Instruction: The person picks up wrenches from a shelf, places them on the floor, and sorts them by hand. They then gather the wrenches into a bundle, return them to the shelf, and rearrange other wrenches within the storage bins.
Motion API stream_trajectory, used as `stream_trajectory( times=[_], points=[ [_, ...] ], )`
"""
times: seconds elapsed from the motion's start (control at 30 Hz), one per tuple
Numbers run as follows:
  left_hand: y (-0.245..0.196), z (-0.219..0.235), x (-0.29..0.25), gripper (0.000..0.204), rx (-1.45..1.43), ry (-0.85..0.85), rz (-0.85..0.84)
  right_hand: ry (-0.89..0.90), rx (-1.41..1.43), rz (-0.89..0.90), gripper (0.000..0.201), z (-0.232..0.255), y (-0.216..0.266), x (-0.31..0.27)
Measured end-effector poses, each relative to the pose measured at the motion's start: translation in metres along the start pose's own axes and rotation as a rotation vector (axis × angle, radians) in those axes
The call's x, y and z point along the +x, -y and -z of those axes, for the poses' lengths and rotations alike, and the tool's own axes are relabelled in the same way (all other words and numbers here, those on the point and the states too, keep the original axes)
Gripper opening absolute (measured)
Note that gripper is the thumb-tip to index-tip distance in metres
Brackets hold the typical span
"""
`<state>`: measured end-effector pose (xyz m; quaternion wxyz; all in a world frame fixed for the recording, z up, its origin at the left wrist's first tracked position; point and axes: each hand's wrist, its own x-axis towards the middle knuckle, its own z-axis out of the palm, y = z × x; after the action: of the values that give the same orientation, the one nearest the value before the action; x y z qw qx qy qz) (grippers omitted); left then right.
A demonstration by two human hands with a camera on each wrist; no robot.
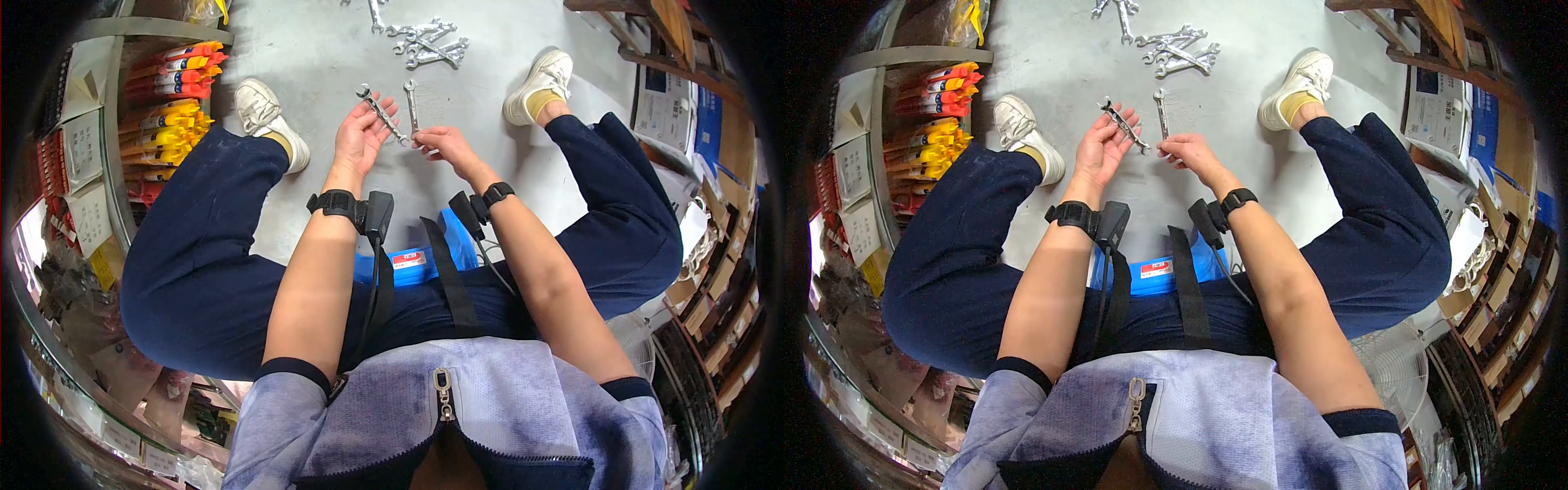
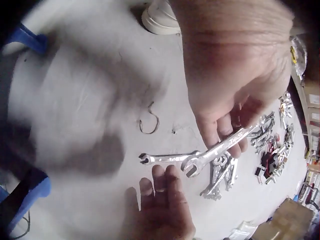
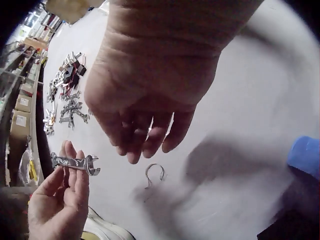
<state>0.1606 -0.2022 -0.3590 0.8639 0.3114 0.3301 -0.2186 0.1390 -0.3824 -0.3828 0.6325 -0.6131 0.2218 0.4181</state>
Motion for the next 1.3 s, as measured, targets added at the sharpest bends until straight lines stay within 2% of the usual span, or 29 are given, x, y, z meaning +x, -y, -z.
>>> stream_trajectory(
  times=[0.07, 0.1, 0.17, 0.2, 0.27, 0.37, 0.6, 0.8, 0.87, 0.97, 1.13, 1.2, 1.3],
  points=[
    [0.001, 0.003, 0.001, 0.038, 0.004, -0.004, 0.003, -0.15, -0.135, -0.044, 0.025, 0.001, -0.01, 0.01],
    [0.002, 0.004, 0.002, 0.038, 0.009, -0.006, 0.004, -0.15, -0.134, -0.048, 0.025, 0.002, -0.015, 0.016],
    [0.003, 0.007, 0.003, 0.038, 0.004, -0.017, 0.007, -0.284, -0.388, 0.024, 0.027, 0.002, -0.019, 0.025],
    [0.003, 0.008, 0.003, 0.038, -0.001, -0.025, 0.006, -0.282, -0.387, 0.02, 0.027, 0.0, -0.02, 0.028],
    [0.004, 0.011, 0.004, 0.037, -0.007, -0.041, 0.003, -0.472, -0.513, 0.024, 0.029, -0.007, -0.022, 0.034],
    [0.003, 0.016, 0.005, 0.035, -0.013, -0.072, 0.0, -0.561, -0.645, -0.009, 0.028, -0.018, -0.02, 0.039],
    [0.009, 0.037, 0.012, 0.029, 0.04, -0.222, 0.017, -0.608, -0.805, -0.061, 0.03, -0.026, -0.014, 0.039],
    [0.012, 0.055, 0.018, 0.023, 0.042, -0.185, 0.05, -0.554, -0.856, -0.113, 0.025, -0.024, -0.013, 0.042],
    [0.013, 0.053, 0.018, 0.023, 0.043, -0.206, 0.056, -0.606, -0.934, -0.079, 0.026, -0.027, -0.015, 0.046],
    [0.011, 0.047, 0.014, 0.023, 0.064, -0.233, 0.059, -0.641, -0.879, -0.033, 0.023, -0.031, -0.016, 0.046],
    [0.009, 0.046, 0.013, 0.026, 0.099, -0.19, 0.048, -0.608, -0.916, -0.058, 0.023, -0.029, -0.012, 0.049],
    [0.009, 0.044, 0.013, 0.028, 0.126, -0.226, 0.067, -0.598, -0.914, -0.066, 0.022, -0.023, -0.017, 0.049],
    [0.01, 0.043, 0.013, 0.03, 0.11, -0.228, 0.071, -0.63, -0.969, -0.002, 0.022, -0.019, -0.02, 0.046]
  ],
)
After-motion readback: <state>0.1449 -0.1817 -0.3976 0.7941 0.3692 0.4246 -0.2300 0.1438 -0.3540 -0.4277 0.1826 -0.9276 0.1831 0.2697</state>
